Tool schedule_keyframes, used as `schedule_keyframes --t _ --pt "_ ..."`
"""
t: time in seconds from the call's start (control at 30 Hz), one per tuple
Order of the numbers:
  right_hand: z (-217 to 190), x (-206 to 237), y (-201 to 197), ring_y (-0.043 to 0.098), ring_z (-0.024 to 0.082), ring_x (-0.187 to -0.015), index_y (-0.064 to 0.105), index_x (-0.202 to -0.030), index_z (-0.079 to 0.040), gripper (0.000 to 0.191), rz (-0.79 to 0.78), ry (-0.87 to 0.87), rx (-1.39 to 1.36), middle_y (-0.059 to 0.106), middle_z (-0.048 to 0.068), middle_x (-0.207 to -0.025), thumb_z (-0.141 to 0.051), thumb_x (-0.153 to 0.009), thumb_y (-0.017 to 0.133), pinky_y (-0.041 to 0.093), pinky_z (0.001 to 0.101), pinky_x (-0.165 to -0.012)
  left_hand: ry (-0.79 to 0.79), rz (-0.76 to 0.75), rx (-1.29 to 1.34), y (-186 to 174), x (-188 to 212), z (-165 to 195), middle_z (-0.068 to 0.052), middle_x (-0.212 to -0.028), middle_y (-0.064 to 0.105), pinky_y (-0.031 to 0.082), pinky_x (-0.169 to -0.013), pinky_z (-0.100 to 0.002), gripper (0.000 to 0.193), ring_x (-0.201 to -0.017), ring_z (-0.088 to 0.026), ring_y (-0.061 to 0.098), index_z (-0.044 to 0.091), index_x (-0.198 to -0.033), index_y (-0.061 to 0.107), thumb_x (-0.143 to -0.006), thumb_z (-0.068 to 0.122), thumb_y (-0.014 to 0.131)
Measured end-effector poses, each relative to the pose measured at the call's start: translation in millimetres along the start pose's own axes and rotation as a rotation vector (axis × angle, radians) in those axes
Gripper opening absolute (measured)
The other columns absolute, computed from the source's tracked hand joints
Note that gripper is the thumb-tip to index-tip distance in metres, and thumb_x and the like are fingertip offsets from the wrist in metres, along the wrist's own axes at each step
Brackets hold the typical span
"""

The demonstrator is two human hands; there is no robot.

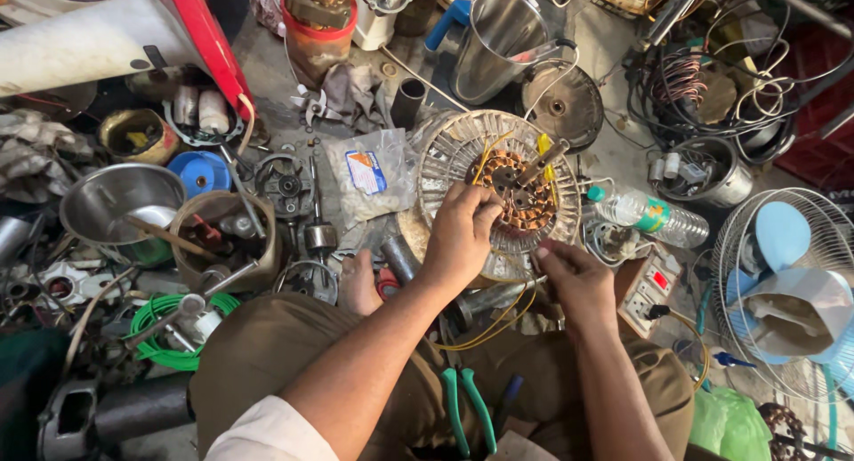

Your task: The person sits on the floor of a cluttered repair workshop and works on a ceiling fan motor stator, routing and connecting yellow wires around the copper windings and using a yellow-handled screwdriver to work on the winding connections. They hold and reposition the wire ends with both hands throughout the clip.

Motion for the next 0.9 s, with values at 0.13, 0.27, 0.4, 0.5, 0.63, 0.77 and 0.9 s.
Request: schedule_keyframes --t 0.13,0.27,0.4,0.5,0.63,0.77,0.9 --pt "-58.5 24.4 -2.8 0.067 0.019 -0.077 0.072 -0.122 -0.005 0.031 0.215 -0.628 0.402 0.069 0.011 -0.094 -0.009 -0.091 0.074 0.054 0.0315 -0.069 -0.061 -0.007 0.004 0.6 1.3 -2.5 -0.014 -0.1 0.064 0.053 -0.079 -0.041 0.008 -0.092 -0.032 0.067 0.002 -0.101 0.067 -0.094 0.006 0.069" --pt "-98.2 42.1 21.7 0.07 0.024 -0.087 0.071 -0.124 -0.005 0.032 0.161 -0.886 0.399 0.069 0.013 -0.105 -0.01 -0.092 0.075 0.056 0.0344 -0.075 -0.086 -0.027 -0.006 0.3 0.7 -3.1 -0.015 -0.098 0.063 0.053 -0.078 -0.04 0.008 -0.089 -0.031 0.066 0.002 -0.101 0.067 -0.094 0.004 0.068" --pt "-103.7 42.8 32.2 0.069 0.024 -0.071 0.075 -0.112 -0.007 0.024 0.198 -0.789 0.469 0.072 0.014 -0.1 -0.013 -0.089 0.08 0.054 0.0355 -0.065 -0.12 -0.034 0.025 1.0 0.1 -4.9 -0.014 -0.097 0.062 0.054 -0.075 -0.039 0.008 -0.086 -0.028 0.067 0.002 -0.102 0.068 -0.094 0.005 0.068" --pt "-101.6 42.2 33.3 0.069 0.02 -0.073 0.075 -0.106 -0.007 0.016 0.228 -0.823 0.465 0.071 0.012 -0.094 -0.014 -0.093 0.08 0.055 0.0333 -0.067 -0.162 -0.045 0.114 2.9 0.7 -6.5 -0.013 -0.099 0.061 0.057 -0.074 -0.037 0.006 -0.086 -0.026 0.069 0.003 -0.102 0.067 -0.096 0.005 0.065" --pt "-63.1 3.6 35.7 0.061 0.016 -0.062 0.074 -0.101 -0.004 0.018 0.01 -0.29 0.1 0.068 0.006 -0.076 -0.02 -0.096 0.074 0.05 0.0321 -0.058 -0.094 -0.035 0.027 0.7 -0.2 0.2 -0.013 -0.098 0.062 0.054 -0.075 -0.039 0.007 -0.088 -0.028 0.067 0.004 -0.102 0.068 -0.096 0.005 0.067" --pt "-40.1 -12.0 40.2 0.057 0.015 -0.059 0.07 -0.103 -0.002 0.02 -0.192 0.081 -0.213 0.064 0.004 -0.074 -0.021 -0.099 0.066 0.046 0.032 -0.052 -0.089 -0.051 0.027 0.3 -0.2 3.4 -0.014 -0.099 0.062 0.053 -0.076 -0.039 0.006 -0.089 -0.028 0.066 0.004 -0.103 0.067 -0.098 0.006 0.066" --pt "-62.7 -2.1 28.4 0.06 0.018 -0.062 0.068 -0.106 -0.006 0.015 -0.103 -0.149 0.109 0.067 0.006 -0.076 -0.017 -0.1 0.061 0.05 0.0326 -0.055 -0.08 -0.051 0.055 -0.3 -0.5 6.3 -0.013 -0.101 0.062 0.054 -0.079 -0.039 0.007 -0.092 -0.028 0.067 0.004 -0.104 0.066 -0.098 0.007 0.065"
Point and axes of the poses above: each hand's wrist, its own x-axis away from the middle knuckle, its own y-axis out of the palm, z = x × y, the point moved 7 cm from there along -x, towards the middle knuckle
